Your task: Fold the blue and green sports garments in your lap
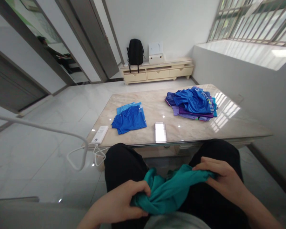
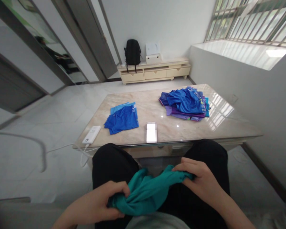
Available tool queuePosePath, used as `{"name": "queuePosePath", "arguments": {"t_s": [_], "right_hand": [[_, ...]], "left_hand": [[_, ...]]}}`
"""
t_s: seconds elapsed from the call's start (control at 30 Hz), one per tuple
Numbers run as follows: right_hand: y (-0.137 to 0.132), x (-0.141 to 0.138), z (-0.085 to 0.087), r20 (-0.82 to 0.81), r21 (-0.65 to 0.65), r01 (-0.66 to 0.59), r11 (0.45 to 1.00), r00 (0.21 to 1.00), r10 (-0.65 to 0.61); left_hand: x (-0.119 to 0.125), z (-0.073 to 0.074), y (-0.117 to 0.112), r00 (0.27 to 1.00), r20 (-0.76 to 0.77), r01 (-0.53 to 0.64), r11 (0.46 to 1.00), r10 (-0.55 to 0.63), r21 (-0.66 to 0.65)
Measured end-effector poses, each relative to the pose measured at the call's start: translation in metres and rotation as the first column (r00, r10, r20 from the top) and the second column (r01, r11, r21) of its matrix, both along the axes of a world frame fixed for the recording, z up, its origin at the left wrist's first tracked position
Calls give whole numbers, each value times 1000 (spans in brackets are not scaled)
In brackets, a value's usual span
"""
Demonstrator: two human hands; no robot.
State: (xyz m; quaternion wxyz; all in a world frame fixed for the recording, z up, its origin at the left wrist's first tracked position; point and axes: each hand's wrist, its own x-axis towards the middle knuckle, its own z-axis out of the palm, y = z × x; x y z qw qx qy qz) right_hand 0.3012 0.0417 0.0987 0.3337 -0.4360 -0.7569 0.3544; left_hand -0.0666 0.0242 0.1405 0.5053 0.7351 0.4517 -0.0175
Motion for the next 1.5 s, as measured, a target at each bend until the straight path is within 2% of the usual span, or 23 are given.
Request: {"name": "queuePosePath", "arguments": {"t_s": [0.17,0.4,0.7,0.83,0.93,1.07,1.13,1.27,1.33,1.4,1.5], "right_hand": [[1,1,1,-25,16,-3,1000,1000,4],[-2,2,-16,-22,43,20,999,1000,-19],[2,7,-30,206,50,-25,998,979,15],[3,6,-30,242,-15,-62,998,968,64],[4,5,-33,236,-8,-52,999,970,52],[5,1,-44,226,11,-27,1000,974,24],[6,-3,-51,234,-7,-22,1000,972,23],[8,-8,-58,258,-67,-4,998,966,22],[10,-9,-57,251,-111,-9,994,967,37],[12,-10,-56,230,-147,-22,989,971,56],[14,-11,-59,208,-183,-51,982,974,89]], "left_hand": [[-7,-2,3,997,69,-36,999,35,19],[-8,-12,7,967,247,-75,995,55,71],[-10,-17,6,964,253,-107,991,85,74],[-12,-22,8,939,307,-203,970,153,136],[-12,-26,8,898,369,-308,941,239,141],[-5,-31,2,813,409,-490,867,415,94],[0,-34,-1,789,428,-538,832,441,134],[5,-35,-1,807,431,-557,762,403,330],[6,-33,0,817,440,-547,743,372,387],[8,-29,1,819,478,-525,750,317,402],[11,-22,1,798,566,-479,789,209,384]]}}
